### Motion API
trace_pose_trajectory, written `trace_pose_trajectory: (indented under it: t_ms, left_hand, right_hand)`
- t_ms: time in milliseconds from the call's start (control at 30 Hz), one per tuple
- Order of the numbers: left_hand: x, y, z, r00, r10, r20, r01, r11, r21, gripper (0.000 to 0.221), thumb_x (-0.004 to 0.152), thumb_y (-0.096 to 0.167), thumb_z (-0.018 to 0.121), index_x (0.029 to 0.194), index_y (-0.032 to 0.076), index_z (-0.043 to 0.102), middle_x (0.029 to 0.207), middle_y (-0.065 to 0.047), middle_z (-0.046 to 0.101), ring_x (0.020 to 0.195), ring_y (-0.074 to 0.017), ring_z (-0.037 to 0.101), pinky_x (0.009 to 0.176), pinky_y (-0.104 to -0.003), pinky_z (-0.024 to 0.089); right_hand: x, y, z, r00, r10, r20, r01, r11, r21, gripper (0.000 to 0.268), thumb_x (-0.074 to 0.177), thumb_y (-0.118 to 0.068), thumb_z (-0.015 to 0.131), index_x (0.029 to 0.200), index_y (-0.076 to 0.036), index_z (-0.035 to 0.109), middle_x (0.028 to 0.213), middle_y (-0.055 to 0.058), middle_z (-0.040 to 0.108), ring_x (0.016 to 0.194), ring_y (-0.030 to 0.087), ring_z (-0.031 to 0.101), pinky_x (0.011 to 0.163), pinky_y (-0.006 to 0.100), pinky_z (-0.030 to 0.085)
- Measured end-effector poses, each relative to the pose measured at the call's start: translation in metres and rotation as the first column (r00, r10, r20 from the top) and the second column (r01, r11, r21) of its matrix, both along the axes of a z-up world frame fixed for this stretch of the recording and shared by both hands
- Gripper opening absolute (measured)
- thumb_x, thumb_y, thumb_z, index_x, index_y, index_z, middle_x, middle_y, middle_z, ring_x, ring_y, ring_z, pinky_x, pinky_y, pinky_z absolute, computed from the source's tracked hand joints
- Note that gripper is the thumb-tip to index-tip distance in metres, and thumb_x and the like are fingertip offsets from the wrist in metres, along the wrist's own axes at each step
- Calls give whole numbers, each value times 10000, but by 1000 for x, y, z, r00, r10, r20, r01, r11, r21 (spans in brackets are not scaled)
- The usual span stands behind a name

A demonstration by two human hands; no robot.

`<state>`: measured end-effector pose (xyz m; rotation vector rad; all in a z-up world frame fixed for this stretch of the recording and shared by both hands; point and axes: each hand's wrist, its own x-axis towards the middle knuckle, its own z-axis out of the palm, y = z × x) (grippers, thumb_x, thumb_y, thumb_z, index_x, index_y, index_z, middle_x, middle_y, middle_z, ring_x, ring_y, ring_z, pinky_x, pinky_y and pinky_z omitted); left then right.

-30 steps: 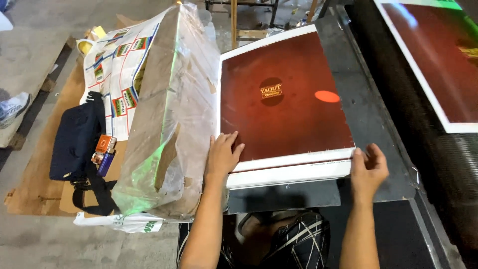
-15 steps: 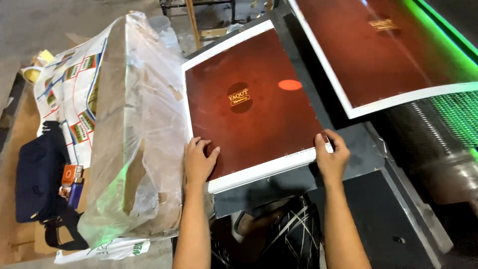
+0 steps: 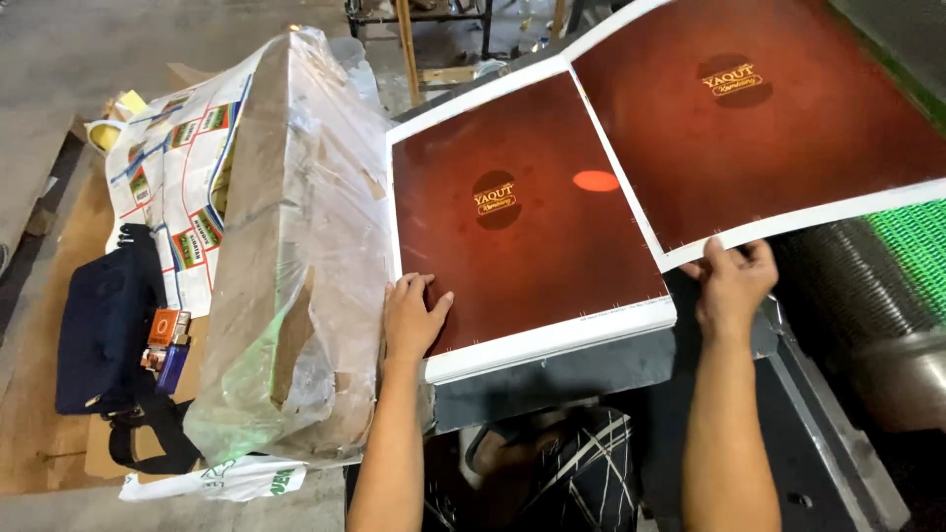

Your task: Feeding printed paper sheets one by one onto a conveyor belt for industrial processing.

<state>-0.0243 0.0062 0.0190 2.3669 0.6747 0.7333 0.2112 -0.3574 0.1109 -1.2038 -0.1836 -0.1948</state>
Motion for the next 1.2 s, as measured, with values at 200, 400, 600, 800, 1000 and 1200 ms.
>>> trace_pose_trajectory:
  t_ms: [200, 400, 600, 800, 1000, 1200]
  left_hand:
    - [-1, 0, -4, 1000, 15, 11, -16, 1000, 21, 458, 830, 379, 777, 1157, 67, 706, 1234, -131, 635, 1181, -344, 582, 1183, -532, 311]
    - [-2, -2, 4, 999, 16, 32, -16, 1000, 19, 460, 812, 362, 787, 1156, 68, 703, 1216, -135, 642, 1179, -346, 589, 1169, -528, 331]
    - [-3, 1, -2, 980, 32, 196, -25, 999, -38, 404, 898, 258, 708, 1256, 74, 669, 1276, -155, 657, 1219, -367, 587, 1101, -484, 412]
    - [4, 3, 0, 956, 61, 289, -1, 979, -204, 394, 962, 263, 649, 1333, 132, 665, 1343, -161, 628, 1257, -353, 580, 1079, -442, 448]
    - [0, -4, 7, 992, 3, 125, 15, 989, -145, 544, 869, 411, 727, 1343, 151, 670, 1438, -181, 552, 1354, -383, 489, 1183, -497, 308]
    - [5, -5, -6, 998, -39, -45, 44, 994, 103, 672, 848, 523, 733, 1396, 145, 642, 1501, -262, 478, 1418, -450, 387, 1198, -575, 206]
  right_hand:
    - [-23, 5, 53, 986, 114, 121, -139, 964, 225, 335, 1024, 115, 584, 1334, 23, 497, 1123, 156, 657, 903, 244, 724, 717, 352, 624]
    - [-144, 43, 8, 997, 72, 14, -73, 980, 187, 377, 998, 96, 586, 1333, 0, 443, 1109, 119, 634, 891, 194, 689, 713, 348, 641]
    - [-202, 66, -132, 999, -8, -50, -12, 926, -378, 398, 951, -21, 713, 1280, -40, 490, 944, 94, 598, 852, 175, 605, 736, 337, 560]
    - [-249, 117, -102, 886, 383, -259, -438, 876, -202, 416, 900, -109, 714, 1245, -28, 496, 1001, 76, 679, 868, 135, 682, 712, 275, 587]
    - [-246, 106, -92, 623, 613, -486, -777, 556, -295, 321, 963, -179, 736, 1198, -22, 583, 912, 83, 685, 780, 128, 680, 666, 260, 569]
    - [-221, 47, -84, 848, 458, -268, -519, 612, -596, 222, 892, -172, 792, 1041, -25, 717, 879, 51, 773, 782, 104, 718, 691, 246, 598]
